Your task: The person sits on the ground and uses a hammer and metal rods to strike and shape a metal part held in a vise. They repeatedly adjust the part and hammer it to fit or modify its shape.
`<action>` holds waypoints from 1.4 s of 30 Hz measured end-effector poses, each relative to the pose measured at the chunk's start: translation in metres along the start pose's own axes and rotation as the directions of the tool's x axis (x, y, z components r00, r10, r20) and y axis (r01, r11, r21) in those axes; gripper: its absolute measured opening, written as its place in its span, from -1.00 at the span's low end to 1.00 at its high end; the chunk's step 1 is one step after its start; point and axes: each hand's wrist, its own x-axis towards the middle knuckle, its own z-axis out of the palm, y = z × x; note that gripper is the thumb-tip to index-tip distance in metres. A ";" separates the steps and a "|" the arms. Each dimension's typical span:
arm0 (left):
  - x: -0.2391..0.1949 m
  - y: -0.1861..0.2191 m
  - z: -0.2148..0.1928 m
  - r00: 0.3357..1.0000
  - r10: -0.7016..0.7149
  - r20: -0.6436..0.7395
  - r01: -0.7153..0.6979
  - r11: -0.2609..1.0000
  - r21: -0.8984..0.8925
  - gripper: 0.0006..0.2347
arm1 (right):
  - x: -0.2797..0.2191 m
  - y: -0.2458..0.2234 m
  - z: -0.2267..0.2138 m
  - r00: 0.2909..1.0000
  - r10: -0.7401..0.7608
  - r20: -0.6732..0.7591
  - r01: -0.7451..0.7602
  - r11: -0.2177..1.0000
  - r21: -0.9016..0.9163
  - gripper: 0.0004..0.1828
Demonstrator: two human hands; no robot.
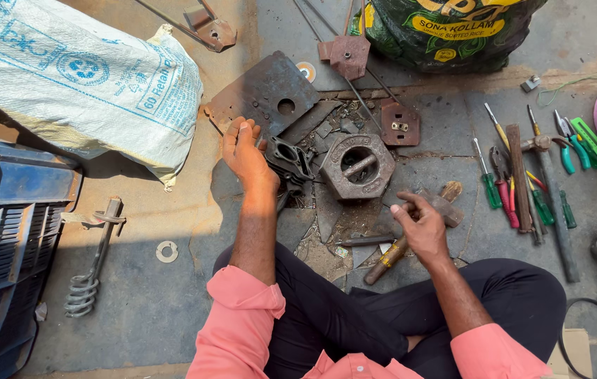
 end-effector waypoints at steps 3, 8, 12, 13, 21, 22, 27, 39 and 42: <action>-0.002 0.005 0.005 1.000 -0.003 0.000 0.003 1.000 0.030 -0.73 | 0.056 -0.014 -0.011 0.978 -0.139 -0.155 0.121 0.985 -0.119 -0.60; 0.001 0.003 0.009 1.000 0.002 -0.004 -0.002 1.000 0.010 -0.73 | 0.148 -0.024 0.000 0.934 -0.320 -0.157 0.271 0.923 -0.272 -0.65; 0.004 -0.001 0.010 1.000 0.009 -0.006 -0.009 1.000 0.012 -0.75 | 0.225 -0.033 0.039 0.918 -0.370 -0.139 0.328 0.909 -0.258 -0.64; 0.005 -0.002 0.010 1.000 0.007 -0.012 -0.006 1.000 0.013 -0.75 | 0.244 -0.036 0.048 0.918 -0.370 -0.139 0.332 0.913 -0.237 -0.63; 0.009 -0.004 0.007 0.999 0.002 -0.047 -0.001 1.000 0.017 -0.76 | 0.319 -0.082 0.112 0.942 -0.234 -0.239 0.140 0.926 -0.351 -0.48; 0.010 -0.004 0.007 0.999 0.010 -0.043 -0.010 1.000 0.019 -0.76 | 0.317 -0.091 0.115 0.952 -0.168 -0.255 0.064 0.927 -0.371 -0.48; 0.012 -0.009 0.009 0.999 0.041 -0.026 -0.040 0.999 0.035 -0.77 | 0.281 -0.132 0.110 0.906 -0.383 -0.182 0.283 0.866 -0.412 -0.64; -0.021 -0.020 0.032 0.817 -0.304 0.490 0.027 0.869 0.495 -0.62 | 0.074 -0.136 0.014 0.488 -0.728 0.481 0.655 -0.059 -0.753 -0.70; -0.038 -0.029 0.032 0.833 -0.278 0.478 -0.116 0.757 0.643 -0.61 | 0.037 -0.103 0.013 0.487 -0.704 0.517 0.662 -0.089 -0.744 -0.73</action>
